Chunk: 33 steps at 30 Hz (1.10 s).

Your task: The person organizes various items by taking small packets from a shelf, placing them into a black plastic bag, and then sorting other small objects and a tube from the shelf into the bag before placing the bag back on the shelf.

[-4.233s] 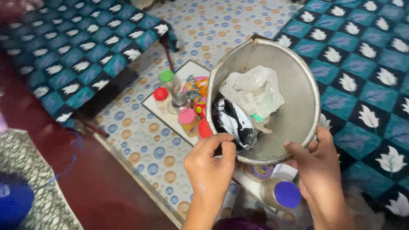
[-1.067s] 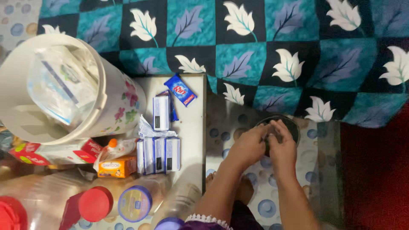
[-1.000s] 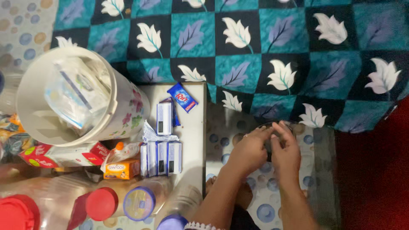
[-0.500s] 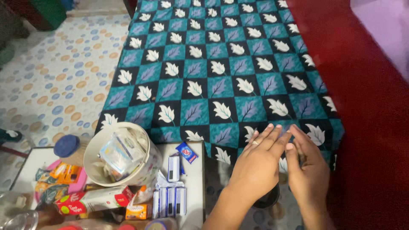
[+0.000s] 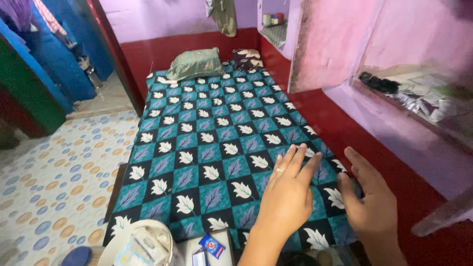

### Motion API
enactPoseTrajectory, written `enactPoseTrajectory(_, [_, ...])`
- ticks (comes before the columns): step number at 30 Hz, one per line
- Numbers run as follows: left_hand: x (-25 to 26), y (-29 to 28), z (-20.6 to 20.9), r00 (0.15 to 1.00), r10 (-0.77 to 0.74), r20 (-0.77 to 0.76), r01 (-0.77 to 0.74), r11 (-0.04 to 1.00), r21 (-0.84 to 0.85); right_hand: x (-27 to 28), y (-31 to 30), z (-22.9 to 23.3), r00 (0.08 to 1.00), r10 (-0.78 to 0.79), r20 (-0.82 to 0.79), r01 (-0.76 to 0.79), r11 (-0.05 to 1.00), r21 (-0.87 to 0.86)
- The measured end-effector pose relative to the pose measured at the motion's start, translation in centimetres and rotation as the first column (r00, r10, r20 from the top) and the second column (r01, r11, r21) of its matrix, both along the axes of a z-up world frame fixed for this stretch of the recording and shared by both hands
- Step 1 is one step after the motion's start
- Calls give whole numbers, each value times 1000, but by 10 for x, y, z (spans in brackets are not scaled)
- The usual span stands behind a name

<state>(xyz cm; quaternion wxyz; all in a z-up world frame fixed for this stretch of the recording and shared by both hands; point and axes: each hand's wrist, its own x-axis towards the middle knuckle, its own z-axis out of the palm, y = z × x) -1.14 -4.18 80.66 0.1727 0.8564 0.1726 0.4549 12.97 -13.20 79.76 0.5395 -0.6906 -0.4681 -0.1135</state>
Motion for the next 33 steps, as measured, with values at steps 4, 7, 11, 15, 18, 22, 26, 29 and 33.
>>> enactPoseTrajectory(4, [13, 2, 12, 999, -47, -3, 47, 998, 32, 16, -4, 9, 997, -54, 53, 51, 998, 44])
enactPoseTrajectory(7, [31, 1, 17, 998, -66, 20, 65, 998, 23, 35, -5, 11, 994, -83, 67, 79, 995, 66])
enactPoseTrajectory(11, [71, 4, 29, 993, -100, 64, 96, 994, 55, 69, 5, 9, 1000, -21, -10, 23, 979, 203])
enactPoseTrajectory(15, [101, 0, 38, 984, -150, 101, 144, 988, 63, 93, -2, 4, 989, 35, -141, 11, 951, 310])
enactPoseTrajectory(18, [118, -2, 39, 979, -177, 102, 172, 983, 57, 109, -3, 4, 971, -43, -236, 124, 931, 342])
enactPoseTrajectory(22, [135, -3, 36, 977, -193, 94, 186, 980, 73, 121, 1, -5, 952, -73, -297, 193, 898, 396])
enactPoseTrajectory(26, [155, 0, 34, 967, -235, 95, 230, 971, 63, 136, 17, -27, 955, 14, -297, 125, 888, 442])
enactPoseTrajectory(29, [172, 10, 32, 958, -273, 92, 271, 962, 27, 150, 25, -50, 956, 6, -294, 131, 887, 442])
enactPoseTrajectory(33, [197, 40, 23, 945, -323, 59, 322, 946, 31, 180, 54, -74, 968, -40, -246, 166, 839, 518])
